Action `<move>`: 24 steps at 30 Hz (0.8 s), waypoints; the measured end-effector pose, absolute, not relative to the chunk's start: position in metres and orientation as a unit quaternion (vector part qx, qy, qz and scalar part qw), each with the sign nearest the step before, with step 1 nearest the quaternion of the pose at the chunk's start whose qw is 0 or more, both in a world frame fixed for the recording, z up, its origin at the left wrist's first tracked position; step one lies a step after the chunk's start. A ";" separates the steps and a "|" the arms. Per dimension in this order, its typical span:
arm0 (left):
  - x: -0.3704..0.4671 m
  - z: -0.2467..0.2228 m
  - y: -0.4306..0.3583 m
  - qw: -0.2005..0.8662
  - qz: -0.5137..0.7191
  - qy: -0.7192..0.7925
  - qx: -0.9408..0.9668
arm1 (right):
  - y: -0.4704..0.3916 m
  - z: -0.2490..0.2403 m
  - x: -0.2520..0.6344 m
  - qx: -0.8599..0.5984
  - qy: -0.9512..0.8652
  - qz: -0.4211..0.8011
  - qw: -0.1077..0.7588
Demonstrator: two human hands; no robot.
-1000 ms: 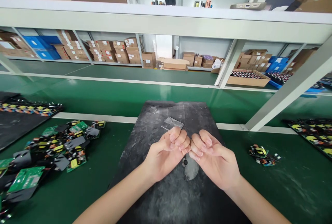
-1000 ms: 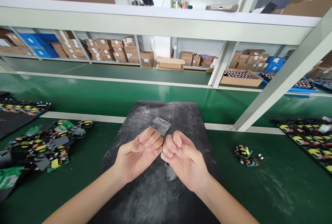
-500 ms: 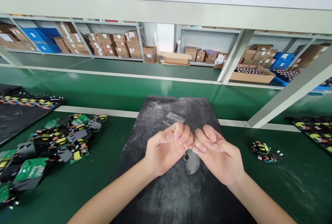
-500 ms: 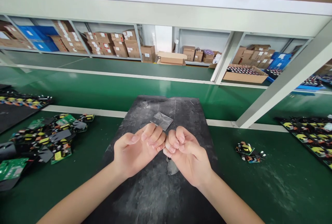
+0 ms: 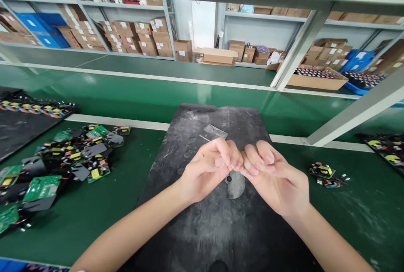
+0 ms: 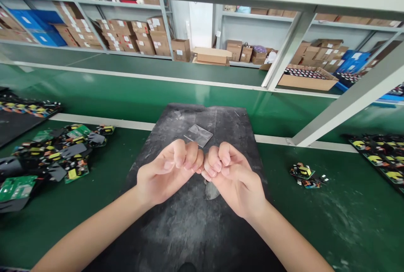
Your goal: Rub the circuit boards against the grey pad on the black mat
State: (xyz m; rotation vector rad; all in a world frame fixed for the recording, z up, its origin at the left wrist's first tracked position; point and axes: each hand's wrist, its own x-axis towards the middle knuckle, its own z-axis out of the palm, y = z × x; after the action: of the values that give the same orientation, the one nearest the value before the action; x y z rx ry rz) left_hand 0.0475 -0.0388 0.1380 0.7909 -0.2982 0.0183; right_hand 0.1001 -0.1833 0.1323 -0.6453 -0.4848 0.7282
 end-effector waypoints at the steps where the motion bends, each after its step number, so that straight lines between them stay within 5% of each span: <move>1: 0.047 0.138 -0.039 0.907 0.014 -0.150 0.392 | -0.183 0.133 0.100 -0.310 -0.230 0.346 0.855; 24: 0.049 0.142 -0.037 0.971 -0.074 -0.062 0.219 | -0.188 0.132 0.102 -0.303 -0.197 0.371 0.855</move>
State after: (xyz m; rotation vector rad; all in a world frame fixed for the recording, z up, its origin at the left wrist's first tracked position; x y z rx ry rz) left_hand 0.0487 -0.0371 0.1418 0.4425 -0.1248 -0.1489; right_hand 0.1019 -0.1880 0.1322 -0.6371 -0.4135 0.7804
